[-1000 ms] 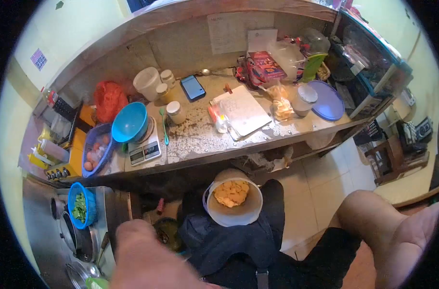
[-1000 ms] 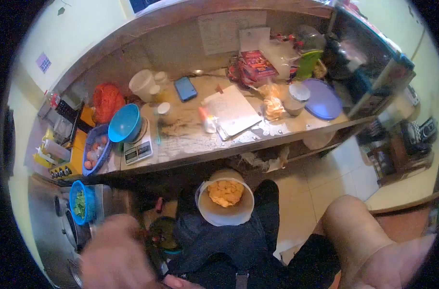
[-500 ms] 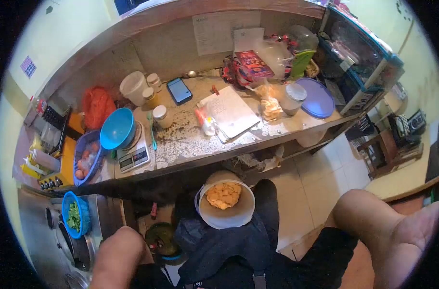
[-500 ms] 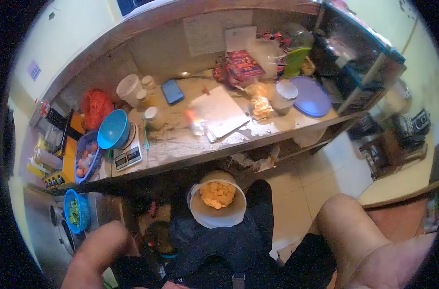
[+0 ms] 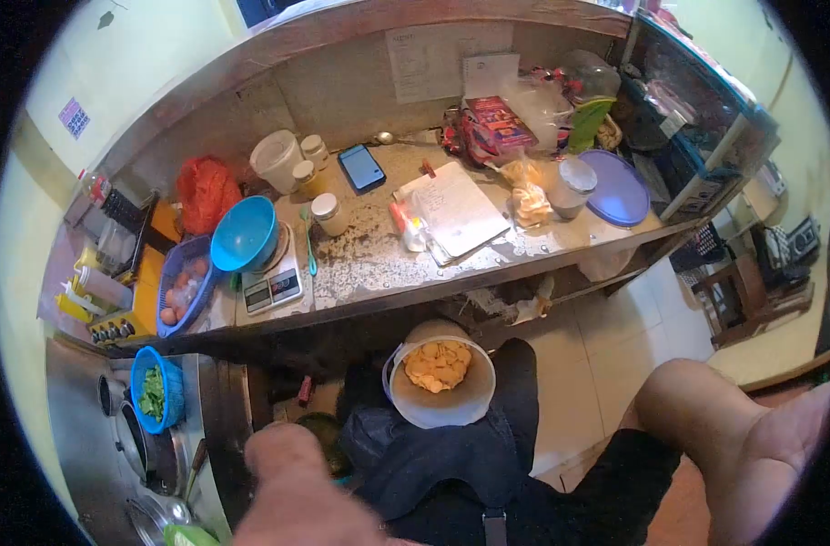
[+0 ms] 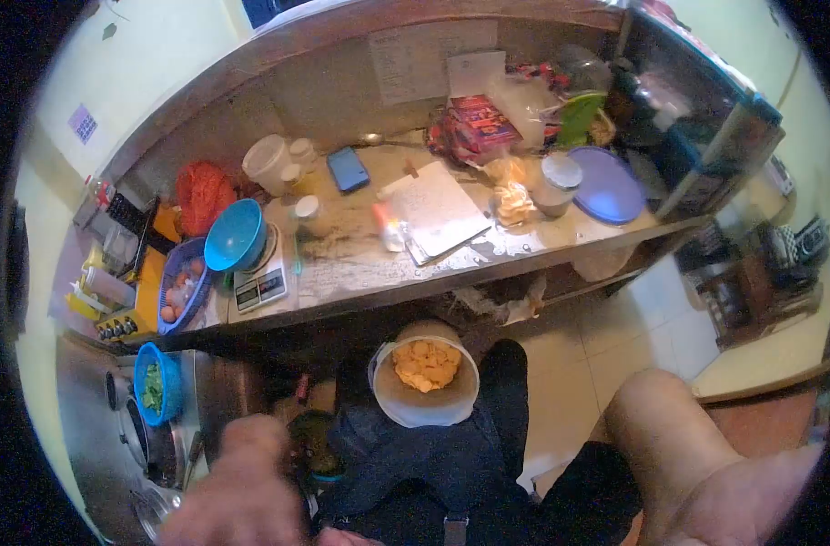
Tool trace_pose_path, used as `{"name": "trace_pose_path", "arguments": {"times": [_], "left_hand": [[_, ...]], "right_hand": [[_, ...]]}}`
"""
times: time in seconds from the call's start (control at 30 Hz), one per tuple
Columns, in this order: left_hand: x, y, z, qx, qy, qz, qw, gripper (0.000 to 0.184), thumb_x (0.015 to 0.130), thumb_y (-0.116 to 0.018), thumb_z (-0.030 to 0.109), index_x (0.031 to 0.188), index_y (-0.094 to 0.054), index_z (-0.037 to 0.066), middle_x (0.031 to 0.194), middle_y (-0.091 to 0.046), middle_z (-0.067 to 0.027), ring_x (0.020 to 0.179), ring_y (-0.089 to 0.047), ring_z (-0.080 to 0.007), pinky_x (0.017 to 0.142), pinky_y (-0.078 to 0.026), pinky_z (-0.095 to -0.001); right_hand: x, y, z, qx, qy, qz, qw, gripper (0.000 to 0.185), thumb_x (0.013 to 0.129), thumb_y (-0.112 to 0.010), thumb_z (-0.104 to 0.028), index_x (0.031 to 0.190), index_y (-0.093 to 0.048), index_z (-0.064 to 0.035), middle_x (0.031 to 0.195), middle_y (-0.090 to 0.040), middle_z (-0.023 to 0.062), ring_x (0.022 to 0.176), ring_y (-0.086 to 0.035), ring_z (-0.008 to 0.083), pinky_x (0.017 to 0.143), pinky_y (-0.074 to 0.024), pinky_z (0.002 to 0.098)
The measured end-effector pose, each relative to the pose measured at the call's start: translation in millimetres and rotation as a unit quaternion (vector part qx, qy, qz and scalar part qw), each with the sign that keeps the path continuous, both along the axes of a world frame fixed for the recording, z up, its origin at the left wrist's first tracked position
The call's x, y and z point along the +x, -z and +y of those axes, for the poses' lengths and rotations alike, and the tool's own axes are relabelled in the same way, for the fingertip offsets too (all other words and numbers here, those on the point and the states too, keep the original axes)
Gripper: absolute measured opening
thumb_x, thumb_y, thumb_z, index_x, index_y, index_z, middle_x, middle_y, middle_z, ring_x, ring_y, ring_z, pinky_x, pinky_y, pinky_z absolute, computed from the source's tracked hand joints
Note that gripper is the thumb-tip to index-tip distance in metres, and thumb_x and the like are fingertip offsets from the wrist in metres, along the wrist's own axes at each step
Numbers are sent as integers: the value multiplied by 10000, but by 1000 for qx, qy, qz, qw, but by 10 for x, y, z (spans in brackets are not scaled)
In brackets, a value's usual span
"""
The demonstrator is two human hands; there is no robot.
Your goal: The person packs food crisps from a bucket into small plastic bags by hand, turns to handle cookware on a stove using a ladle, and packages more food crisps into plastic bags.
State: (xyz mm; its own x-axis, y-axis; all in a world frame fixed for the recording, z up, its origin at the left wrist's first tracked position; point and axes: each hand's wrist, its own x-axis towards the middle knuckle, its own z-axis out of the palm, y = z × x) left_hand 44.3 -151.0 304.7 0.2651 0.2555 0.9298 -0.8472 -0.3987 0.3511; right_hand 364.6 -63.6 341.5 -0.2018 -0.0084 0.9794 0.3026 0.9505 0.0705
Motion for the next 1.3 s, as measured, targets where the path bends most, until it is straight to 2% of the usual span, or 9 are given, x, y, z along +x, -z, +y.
{"name": "trace_pose_path", "arguments": {"times": [0.03,0.23,0.5,0.63,0.67,0.73,0.83,0.87,1.3], "left_hand": [[23,44,118,-7,18,-8,1000,165,939,-455,293,992,-583,204,961,-526,9,845,-553,-168,729,-443,-317],[16,-424,341,262,-155,-2,953,172,943,-489,315,1045,-585,216,991,-536,-16,812,-558,-209,737,-455,-359],[-110,-263,256,176,-118,38,976,308,960,-455,379,1184,-547,191,1163,-500,-103,1034,-523,-274,847,-448,-465],[-123,295,146,121,-146,-30,981,380,968,-437,411,1254,-527,178,1249,-482,-146,1145,-506,-307,902,-444,-519],[-149,373,65,106,-137,-23,985,398,970,-433,419,1272,-523,175,1270,-477,-157,1173,-501,-315,916,-443,-532],[-343,276,-189,61,-37,98,993,474,940,-479,459,1346,-487,215,1373,-445,-128,1316,-402,-372,976,-358,-643],[-201,-382,145,21,53,191,980,563,882,-604,436,1382,-452,228,1478,-337,-100,1354,-346,-386,1067,-253,-637],[-163,-522,275,22,69,209,975,561,880,-606,432,1378,-454,225,1473,-340,-101,1349,-349,-385,1064,-256,-634],[-379,-774,214,70,8,223,972,535,858,-631,389,1331,-479,190,1406,-385,-115,1288,-392,-370,1031,-295,-589]], "right_hand": [[4,4,0,-2,1,-2,1000,471,746,-766,-215,1146,-598,-31,1068,-644,125,843,-623,181,732,-498,282],[-29,-3,1,-1,14,-12,1000,451,752,-760,-208,1137,-604,-32,1061,-646,124,843,-623,181,732,-498,282],[-21,25,64,-6,8,-8,1000,424,759,-752,-198,1124,-612,-33,1051,-650,122,842,-623,181,732,-498,282],[-17,10,78,-6,4,-9,1000,411,763,-749,-193,1118,-616,-34,1046,-651,121,841,-622,181,732,-497,282],[-24,6,69,-4,6,-10,1000,408,764,-748,-192,1117,-617,-34,1045,-652,121,841,-622,181,732,-497,282],[-58,3,64,0,9,-11,1000,401,766,-746,-189,1114,-619,-34,1042,-653,120,841,-622,181,732,-497,282],[-66,-1,49,0,11,-12,1000,391,769,-743,-185,1109,-621,-35,1038,-654,120,841,-622,181,732,-497,282],[-54,-9,44,0,10,-12,1000,388,770,-742,-184,1108,-622,-35,1037,-654,119,841,-622,181,732,-497,282],[-152,-408,-25,28,6,-17,999,345,783,-729,-168,1088,-635,-37,1021,-660,117,839,-621,181,731,-496,281]]}}
